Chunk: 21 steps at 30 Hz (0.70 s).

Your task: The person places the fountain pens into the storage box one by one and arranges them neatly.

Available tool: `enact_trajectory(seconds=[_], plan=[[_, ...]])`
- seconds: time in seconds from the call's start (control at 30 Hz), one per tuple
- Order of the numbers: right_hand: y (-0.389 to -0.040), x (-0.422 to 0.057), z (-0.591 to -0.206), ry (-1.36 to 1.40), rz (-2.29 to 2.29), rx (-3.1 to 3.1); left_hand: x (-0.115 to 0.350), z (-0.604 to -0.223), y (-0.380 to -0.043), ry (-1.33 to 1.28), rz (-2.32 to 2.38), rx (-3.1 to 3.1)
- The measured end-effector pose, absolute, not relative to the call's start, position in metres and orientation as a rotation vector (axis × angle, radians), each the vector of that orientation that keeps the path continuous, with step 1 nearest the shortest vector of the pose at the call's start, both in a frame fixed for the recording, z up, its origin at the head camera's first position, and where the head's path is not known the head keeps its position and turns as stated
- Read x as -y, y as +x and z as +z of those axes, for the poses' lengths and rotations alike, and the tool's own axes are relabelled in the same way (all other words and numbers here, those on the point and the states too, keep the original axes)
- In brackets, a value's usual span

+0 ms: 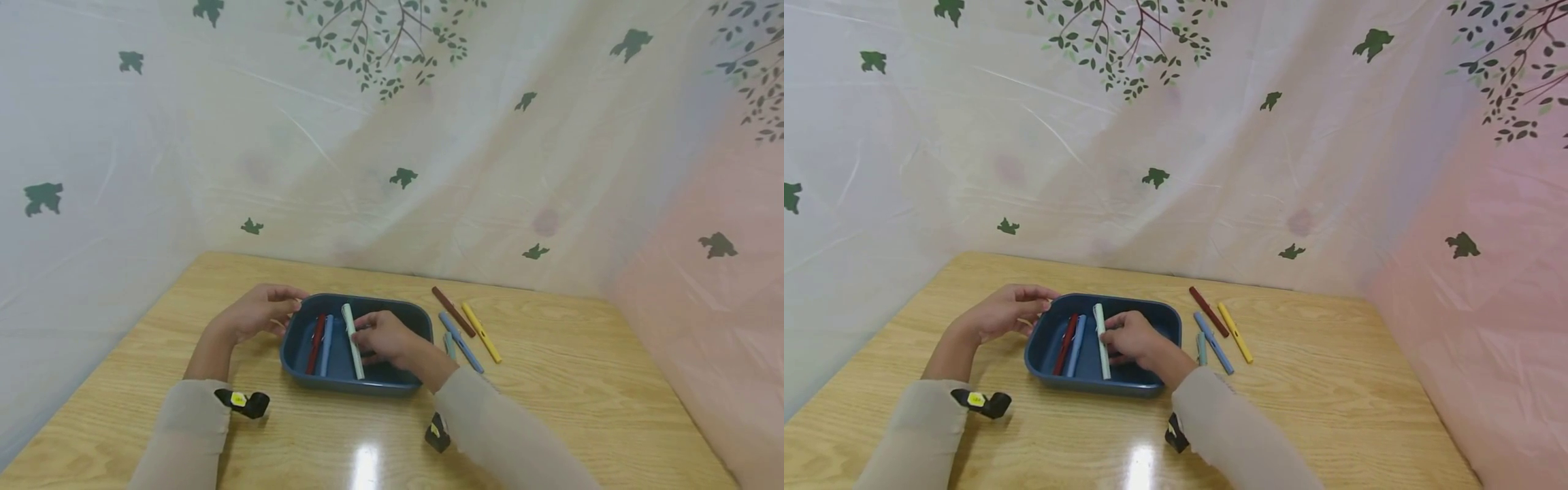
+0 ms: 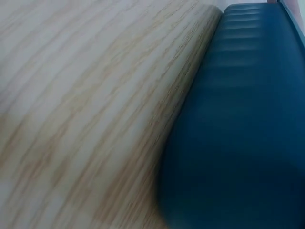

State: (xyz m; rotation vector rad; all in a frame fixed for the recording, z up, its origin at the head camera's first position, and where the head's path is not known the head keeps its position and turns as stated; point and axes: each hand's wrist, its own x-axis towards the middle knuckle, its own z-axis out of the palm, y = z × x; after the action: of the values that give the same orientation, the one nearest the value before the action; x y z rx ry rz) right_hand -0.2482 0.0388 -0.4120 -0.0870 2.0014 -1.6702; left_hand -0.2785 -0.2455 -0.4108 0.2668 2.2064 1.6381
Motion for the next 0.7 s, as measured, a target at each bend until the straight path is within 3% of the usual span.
enact_trajectory(seconds=[0.7], plan=[[-0.244, -0.023, -0.408, 0.102, -1.69, -1.926, 0.245, -0.411, -0.276, 0.295, 1.656, -2.187]])
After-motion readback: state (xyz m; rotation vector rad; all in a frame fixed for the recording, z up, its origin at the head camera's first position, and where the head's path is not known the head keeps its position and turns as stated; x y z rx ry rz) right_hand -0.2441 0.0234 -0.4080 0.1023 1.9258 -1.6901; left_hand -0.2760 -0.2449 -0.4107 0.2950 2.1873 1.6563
